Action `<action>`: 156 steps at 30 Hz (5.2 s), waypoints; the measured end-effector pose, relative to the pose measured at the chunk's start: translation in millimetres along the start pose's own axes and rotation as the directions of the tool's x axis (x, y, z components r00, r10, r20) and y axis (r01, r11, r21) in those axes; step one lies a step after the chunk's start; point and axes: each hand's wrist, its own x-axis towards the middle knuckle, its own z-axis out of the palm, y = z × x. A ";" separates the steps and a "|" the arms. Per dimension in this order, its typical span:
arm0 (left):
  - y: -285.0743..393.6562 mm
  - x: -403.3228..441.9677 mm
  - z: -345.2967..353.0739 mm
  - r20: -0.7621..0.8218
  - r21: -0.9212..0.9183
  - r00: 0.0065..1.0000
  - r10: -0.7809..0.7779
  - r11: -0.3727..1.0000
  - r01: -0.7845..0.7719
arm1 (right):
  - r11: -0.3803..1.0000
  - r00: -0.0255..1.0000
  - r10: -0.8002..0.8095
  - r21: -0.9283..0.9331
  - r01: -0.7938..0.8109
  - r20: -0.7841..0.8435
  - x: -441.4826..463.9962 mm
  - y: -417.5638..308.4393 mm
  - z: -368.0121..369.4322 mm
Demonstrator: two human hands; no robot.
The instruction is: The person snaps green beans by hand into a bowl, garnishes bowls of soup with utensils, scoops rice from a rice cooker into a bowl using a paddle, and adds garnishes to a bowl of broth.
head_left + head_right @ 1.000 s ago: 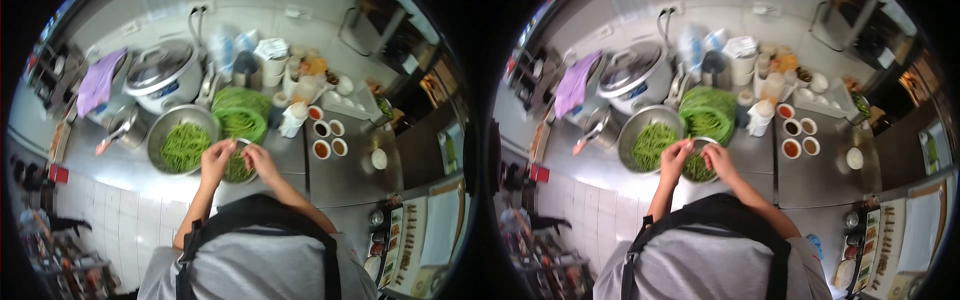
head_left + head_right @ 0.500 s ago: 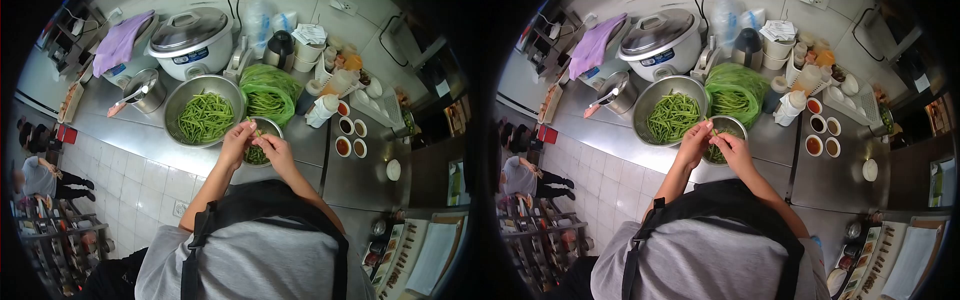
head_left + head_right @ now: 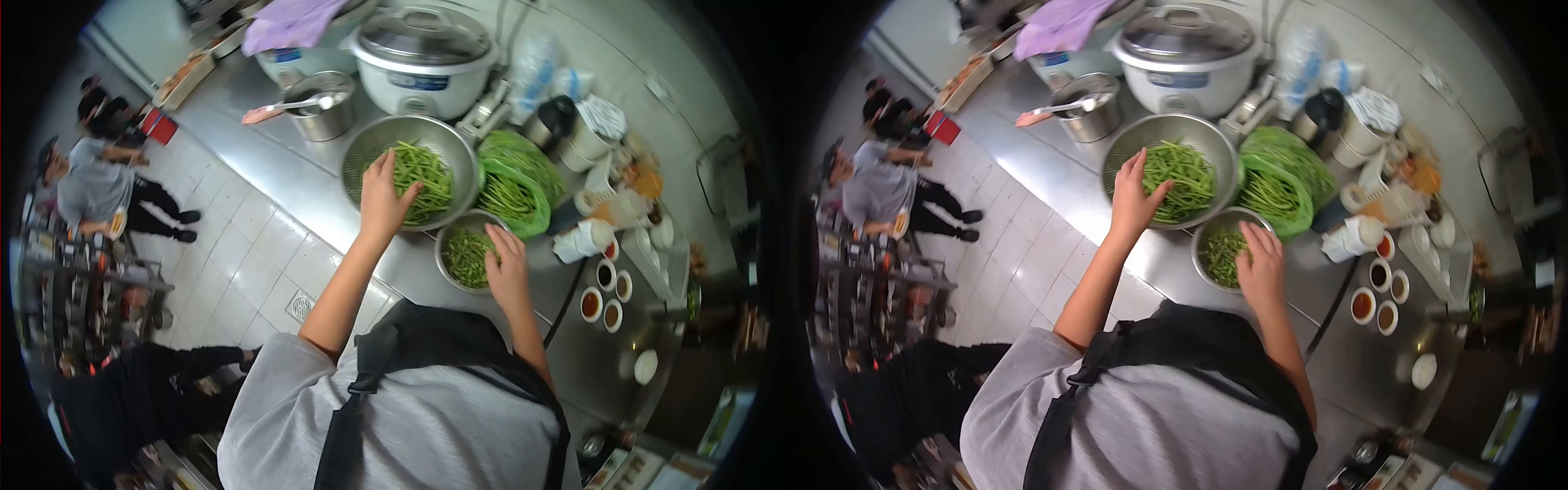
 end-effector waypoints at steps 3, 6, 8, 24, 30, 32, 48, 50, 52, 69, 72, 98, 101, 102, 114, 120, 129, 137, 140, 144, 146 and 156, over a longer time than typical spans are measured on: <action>-14.2 -3.8 -25.3 -0.143 -0.103 0.988 -0.064 0.993 0.049 | 1.000 1.000 -0.013 0.000 0.013 0.019 0.4 11.6 4.0; -31.1 -19.8 -55.7 -0.216 -0.413 0.891 -0.400 0.864 0.288 | 0.917 0.910 0.332 0.144 -0.373 0.247 2.6 9.1 -2.5; -75.6 -36.0 -61.6 -0.315 -0.527 0.750 -0.582 0.764 0.372 | 0.912 0.921 0.270 0.234 -0.338 0.280 -1.2 32.1 2.7; -320.5 -40.7 -147.0 -0.127 -0.761 0.398 -0.909 0.347 0.548 | 0.898 0.926 0.350 0.231 -0.375 0.143 11.8 23.8 -14.9; -320.0 -26.4 -93.1 0.236 -0.743 0.544 -0.805 0.211 0.635 | 0.892 0.907 0.415 0.164 -0.422 0.075 -5.9 21.8 -9.0; -291.8 -19.6 -77.0 0.220 -0.713 0.582 -0.783 0.278 0.643 | 0.895 0.899 0.430 0.093 -0.437 0.082 -8.4 13.9 -10.8; -337.6 -7.2 -55.6 0.120 -0.706 0.714 -0.690 0.446 0.549 | 0.917 0.880 0.397 0.067 -0.394 -0.260 -56.1 6.9 -70.3; -182.9 0.6 -87.0 0.024 -0.699 0.855 -0.519 0.603 0.385 | 0.904 0.858 0.421 0.064 -0.422 -0.295 -73.5 9.2 -83.6; -127.2 16.6 -99.2 0.046 -0.499 0.830 -0.556 0.707 0.501 | 0.885 0.825 0.455 0.072 -0.460 -0.335 -95.8 15.3 -98.0; 164.4 -64.9 13.7 0.758 -0.561 0.652 0.021 0.530 0.636 | 0.574 0.463 0.775 0.174 -0.800 -0.430 -327.2 111.8 -199.1; 218.1 -94.1 42.7 0.881 -0.466 0.426 0.205 0.534 0.706 | 0.394 0.290 0.913 0.430 -0.812 -0.289 -363.2 113.5 -210.4; 281.7 -307.6 249.2 0.810 -0.183 -0.264 0.524 0.653 0.735 | 0.263 0.200 0.862 0.074 -0.962 -0.466 -348.7 233.5 -329.2; 290.0 -299.9 243.9 0.800 -0.200 -0.251 0.545 0.637 0.745 | 0.278 0.282 0.866 -0.072 -0.958 -0.413 -336.6 298.0 -352.9; 290.2 -299.3 239.2 0.795 -0.204 -0.257 0.550 0.640 0.741 | 0.219 0.217 0.879 -0.045 -0.975 -0.425 -329.8 309.6 -358.8; 344.1 -349.5 292.5 0.814 -0.104 -0.287 0.504 0.614 0.783 | 0.415 0.513 0.647 -0.305 -0.857 -0.563 -433.0 187.9 -310.0; 399.3 -260.0 296.4 0.684 -0.717 0.252 0.685 0.695 0.054 | 0.142 0.188 0.857 -0.131 -0.981 -0.480 -484.7 117.8 -236.6; 740.3 69.4 205.9 0.177 -0.974 0.879 0.443 -0.051 0.222 | 0.244 0.022 0.392 0.081 -0.966 -0.920 -433.1 76.6 -214.9; 736.8 65.2 195.1 0.009 -0.957 0.725 0.688 0.217 -0.194 | 0.255 -0.083 0.417 0.204 -0.945 -0.905 -434.1 78.3 -216.9; 639.8 26.3 198.6 0.057 -0.963 0.588 0.807 0.199 -0.179 | 0.255 -0.030 0.439 0.157 -0.954 -0.898 -441.4 79.1 -215.5; 517.1 49.9 220.5 0.305 -0.847 0.622 0.721 0.503 -0.169 | 0.260 0.075 0.436 0.046 -0.965 -0.897 -443.5 85.7 -213.7; 457.6 87.5 254.3 0.330 -0.816 0.623 0.709 0.546 -0.189 | 0.257 0.077 0.451 0.048 -0.965 -0.889 -449.2 91.2 -210.6; 336.2 250.7 389.6 0.081 -0.611 0.924 0.374 0.751 -0.250 | -0.050 -0.036 0.495 0.013 -0.999 -0.868 -370.4 49.6 -223.2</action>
